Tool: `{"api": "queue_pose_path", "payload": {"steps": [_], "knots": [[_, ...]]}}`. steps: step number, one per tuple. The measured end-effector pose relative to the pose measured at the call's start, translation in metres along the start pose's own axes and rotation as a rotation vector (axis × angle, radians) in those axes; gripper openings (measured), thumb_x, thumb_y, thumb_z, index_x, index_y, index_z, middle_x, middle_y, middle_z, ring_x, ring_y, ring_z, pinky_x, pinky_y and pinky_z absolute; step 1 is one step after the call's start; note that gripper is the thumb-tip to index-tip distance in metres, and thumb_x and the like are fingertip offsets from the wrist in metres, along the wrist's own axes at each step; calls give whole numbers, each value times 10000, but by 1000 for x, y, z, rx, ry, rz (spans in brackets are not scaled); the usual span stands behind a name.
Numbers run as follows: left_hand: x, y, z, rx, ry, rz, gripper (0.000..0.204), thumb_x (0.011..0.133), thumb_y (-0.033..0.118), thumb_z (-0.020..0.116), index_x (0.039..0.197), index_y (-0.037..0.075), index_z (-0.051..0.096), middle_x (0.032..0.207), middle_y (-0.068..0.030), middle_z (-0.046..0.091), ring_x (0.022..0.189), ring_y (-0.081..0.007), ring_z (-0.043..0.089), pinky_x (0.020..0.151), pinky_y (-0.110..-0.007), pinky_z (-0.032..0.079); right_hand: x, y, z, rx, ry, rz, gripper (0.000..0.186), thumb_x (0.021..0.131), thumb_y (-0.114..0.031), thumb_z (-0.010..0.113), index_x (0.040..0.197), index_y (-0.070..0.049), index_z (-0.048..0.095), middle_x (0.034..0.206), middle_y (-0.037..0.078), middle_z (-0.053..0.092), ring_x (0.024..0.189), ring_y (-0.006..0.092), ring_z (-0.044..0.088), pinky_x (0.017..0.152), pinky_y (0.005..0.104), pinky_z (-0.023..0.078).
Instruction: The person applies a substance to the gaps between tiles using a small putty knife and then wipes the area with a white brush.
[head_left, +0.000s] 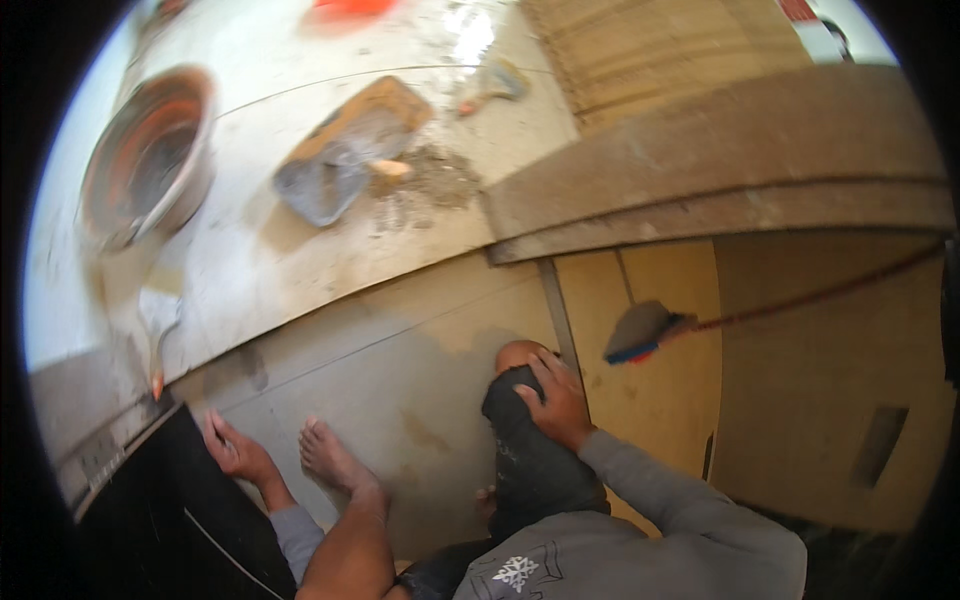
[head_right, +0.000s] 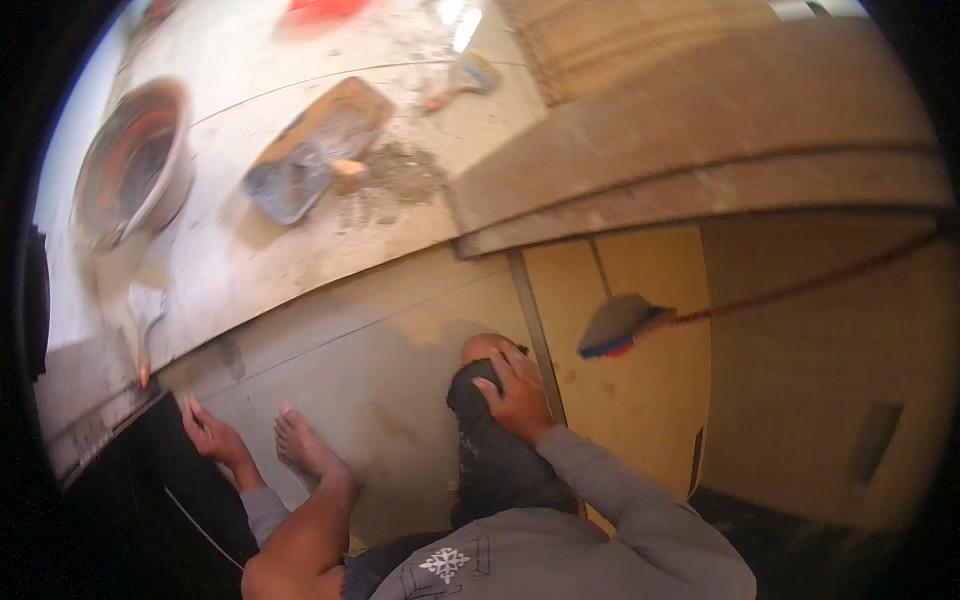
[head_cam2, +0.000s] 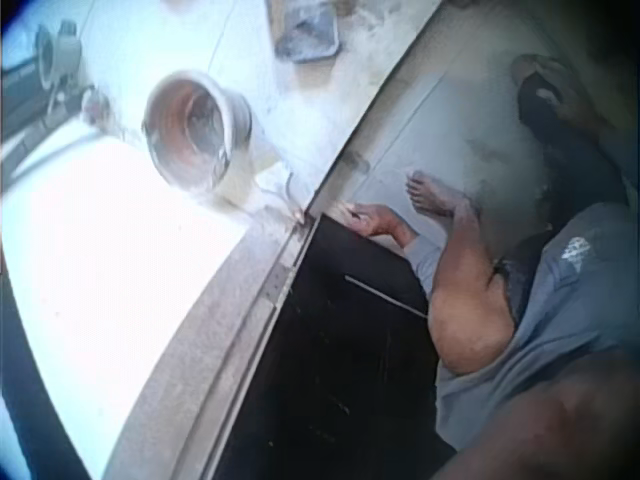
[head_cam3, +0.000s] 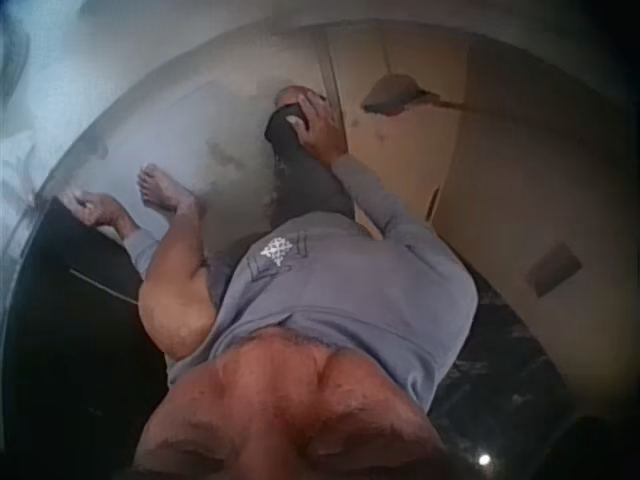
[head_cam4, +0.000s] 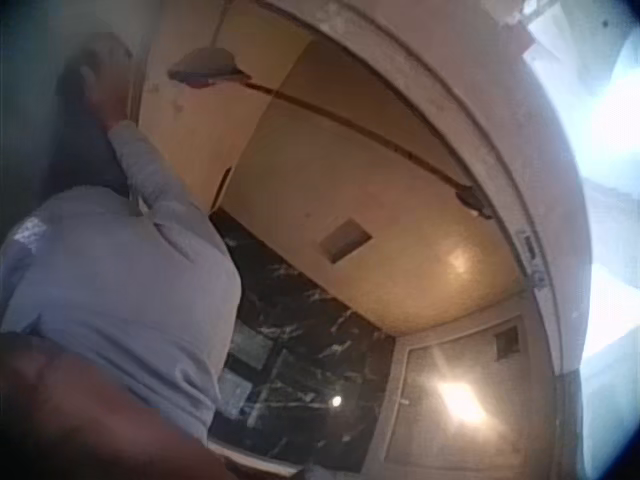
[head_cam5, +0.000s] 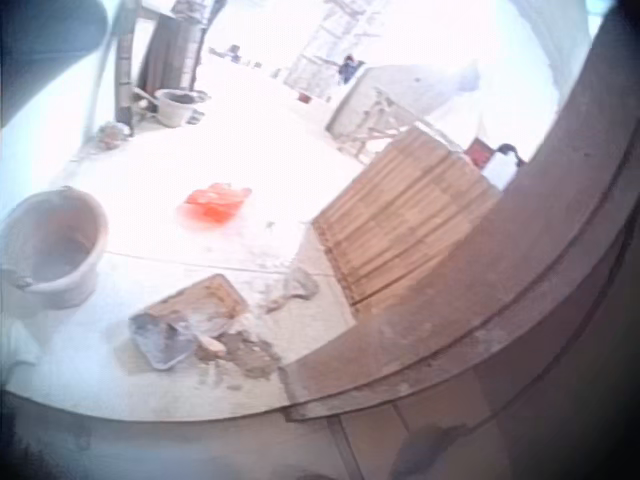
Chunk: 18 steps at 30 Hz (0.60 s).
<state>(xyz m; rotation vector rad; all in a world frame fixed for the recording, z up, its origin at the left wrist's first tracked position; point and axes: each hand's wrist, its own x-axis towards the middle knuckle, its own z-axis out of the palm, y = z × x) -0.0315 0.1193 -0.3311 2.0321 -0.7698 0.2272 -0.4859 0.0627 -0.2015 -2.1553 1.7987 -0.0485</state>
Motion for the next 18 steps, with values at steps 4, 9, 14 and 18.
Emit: {"api": "queue_pose_path", "payload": {"steps": [4,9,14,18], "knots": [[-65,-9,-24,256,-384,147,198,945,145,625,1048,-23,633,1011,-162,680,891,-297,661,799,-375,542,19,-1,8,-41,-67,-10,583,948,-397,597,1382,-22,492,1412,229,486,1316,405,432,1119,481,307],[-146,7,-7,652,-615,237,140,942,123,569,1071,67,565,1047,-89,620,975,-238,607,846,-374,503,6,31,24,57,-29,48,509,930,-323,629,1314,4,563,1389,244,507,1283,407,471,1106,454,336],[-147,30,-6,936,-767,130,253,913,114,523,1163,148,499,1124,-42,575,1071,-207,572,905,-370,472,2,35,21,53,-75,10,517,944,-335,591,1317,22,559,1403,264,484,1300,422,449,1106,475,328],[-146,27,-11,928,-754,113,270,918,107,521,1184,148,498,1144,-49,574,1137,-216,552,954,-381,451,7,37,17,54,-79,-57,494,942,-300,590,1300,40,564,1389,280,488,1285,438,453,1097,477,336]]}}
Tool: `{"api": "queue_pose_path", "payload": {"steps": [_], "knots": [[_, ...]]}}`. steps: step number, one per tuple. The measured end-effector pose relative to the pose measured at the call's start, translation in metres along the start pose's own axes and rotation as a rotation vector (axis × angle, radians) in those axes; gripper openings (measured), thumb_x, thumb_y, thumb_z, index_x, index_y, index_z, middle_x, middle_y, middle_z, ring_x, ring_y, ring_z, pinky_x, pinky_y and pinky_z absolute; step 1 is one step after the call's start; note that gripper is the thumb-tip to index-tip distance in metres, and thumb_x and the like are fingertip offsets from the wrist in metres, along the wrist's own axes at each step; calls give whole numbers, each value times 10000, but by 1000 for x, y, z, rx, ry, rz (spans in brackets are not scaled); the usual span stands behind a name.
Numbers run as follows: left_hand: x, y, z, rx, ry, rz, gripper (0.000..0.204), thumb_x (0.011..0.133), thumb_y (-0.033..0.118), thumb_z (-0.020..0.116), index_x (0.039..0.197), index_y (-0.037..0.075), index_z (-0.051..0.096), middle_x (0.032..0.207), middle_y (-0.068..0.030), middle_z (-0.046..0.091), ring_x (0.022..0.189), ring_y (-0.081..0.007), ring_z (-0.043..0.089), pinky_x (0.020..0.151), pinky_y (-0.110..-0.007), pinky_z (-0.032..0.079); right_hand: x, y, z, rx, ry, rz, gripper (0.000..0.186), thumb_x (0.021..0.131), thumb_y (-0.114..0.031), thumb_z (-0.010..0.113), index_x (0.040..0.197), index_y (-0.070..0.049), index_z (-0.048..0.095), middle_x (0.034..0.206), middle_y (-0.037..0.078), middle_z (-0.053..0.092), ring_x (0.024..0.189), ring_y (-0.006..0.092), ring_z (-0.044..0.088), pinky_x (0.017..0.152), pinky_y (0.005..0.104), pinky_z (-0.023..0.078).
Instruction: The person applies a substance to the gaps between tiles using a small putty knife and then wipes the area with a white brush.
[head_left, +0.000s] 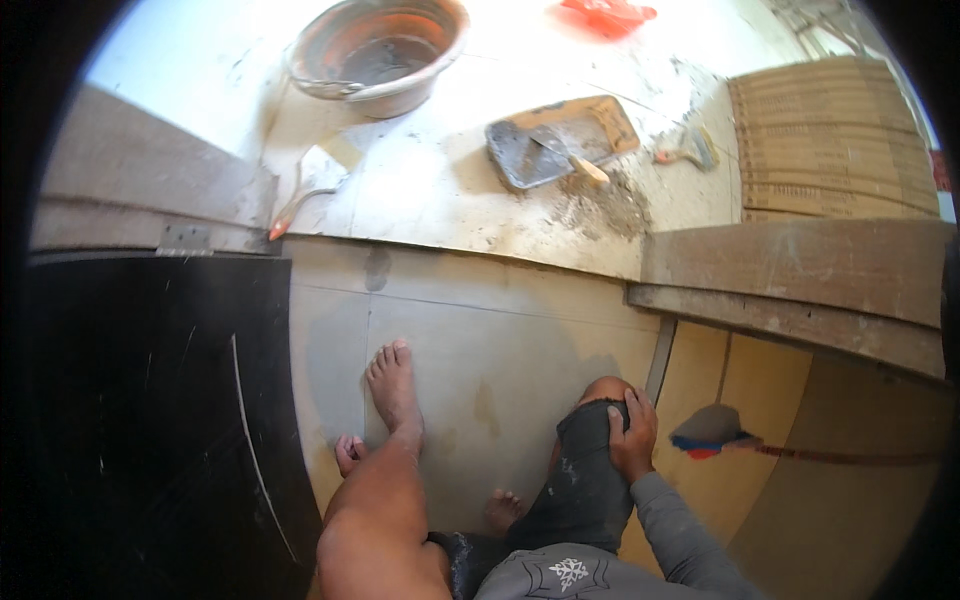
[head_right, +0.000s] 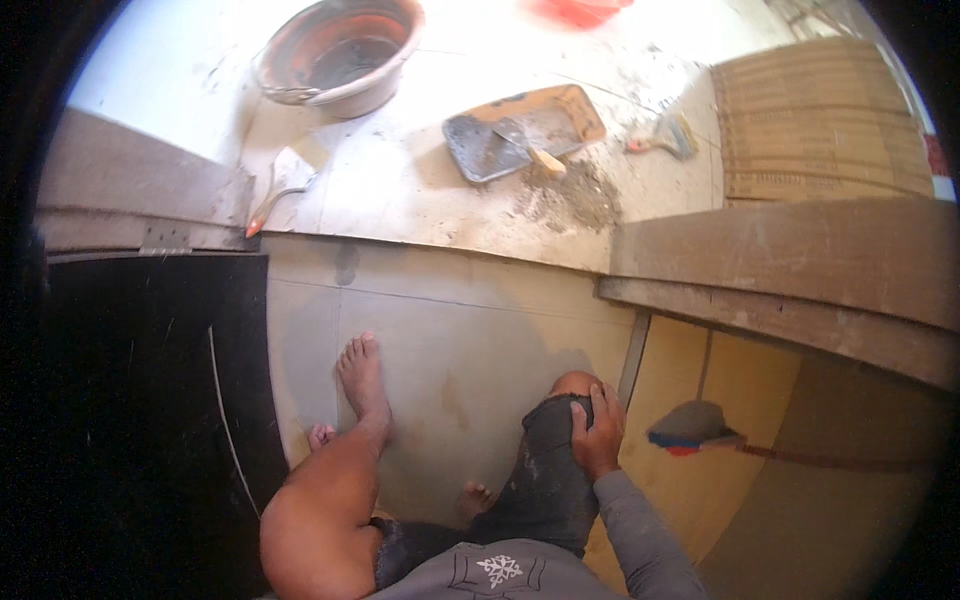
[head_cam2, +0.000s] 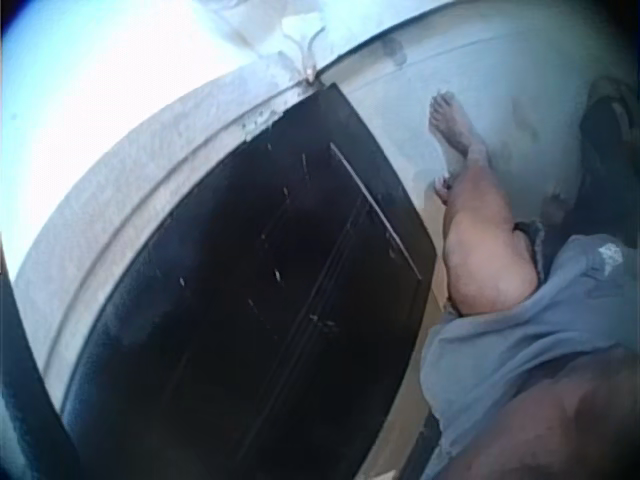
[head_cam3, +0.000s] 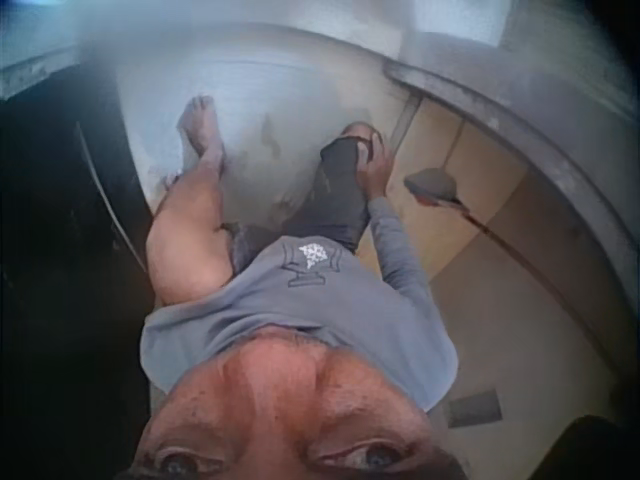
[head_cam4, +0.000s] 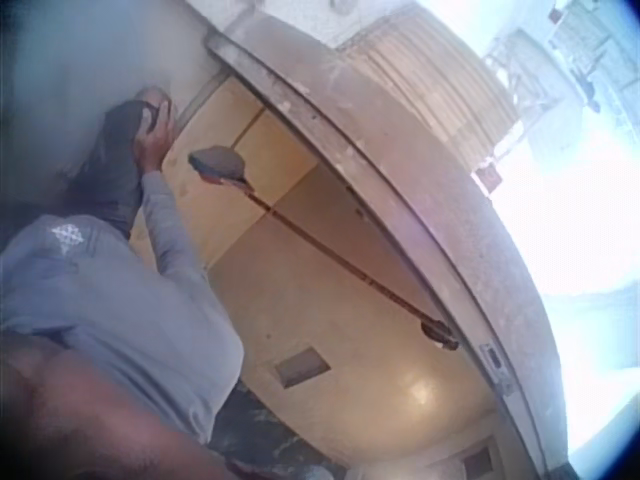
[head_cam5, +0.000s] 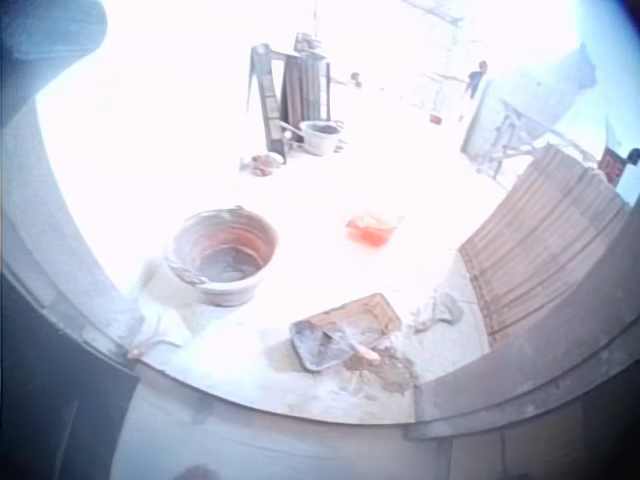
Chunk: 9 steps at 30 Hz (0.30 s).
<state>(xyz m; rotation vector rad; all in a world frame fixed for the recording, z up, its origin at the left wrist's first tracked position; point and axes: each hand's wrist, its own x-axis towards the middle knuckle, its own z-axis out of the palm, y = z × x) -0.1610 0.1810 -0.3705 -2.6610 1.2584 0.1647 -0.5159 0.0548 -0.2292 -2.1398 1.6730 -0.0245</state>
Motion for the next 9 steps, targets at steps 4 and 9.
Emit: {"api": "queue_pose_path", "payload": {"steps": [4,9], "knots": [[-9,-16,-10,-409,-49,-110,231,968,206,493,1177,108,511,1186,-78,585,1212,-250,520,1029,-405,402,1,7,7,9,-1,-65,473,943,-271,591,1284,55,568,1378,284,496,1274,441,458,1094,474,341],[-14,-6,-63,-1057,-199,-532,424,996,407,437,1131,30,577,1145,-198,595,1119,-385,508,1026,-462,371,3,26,0,6,13,-48,468,967,-272,558,1279,78,561,1370,282,504,1293,436,446,1114,473,319]]}}
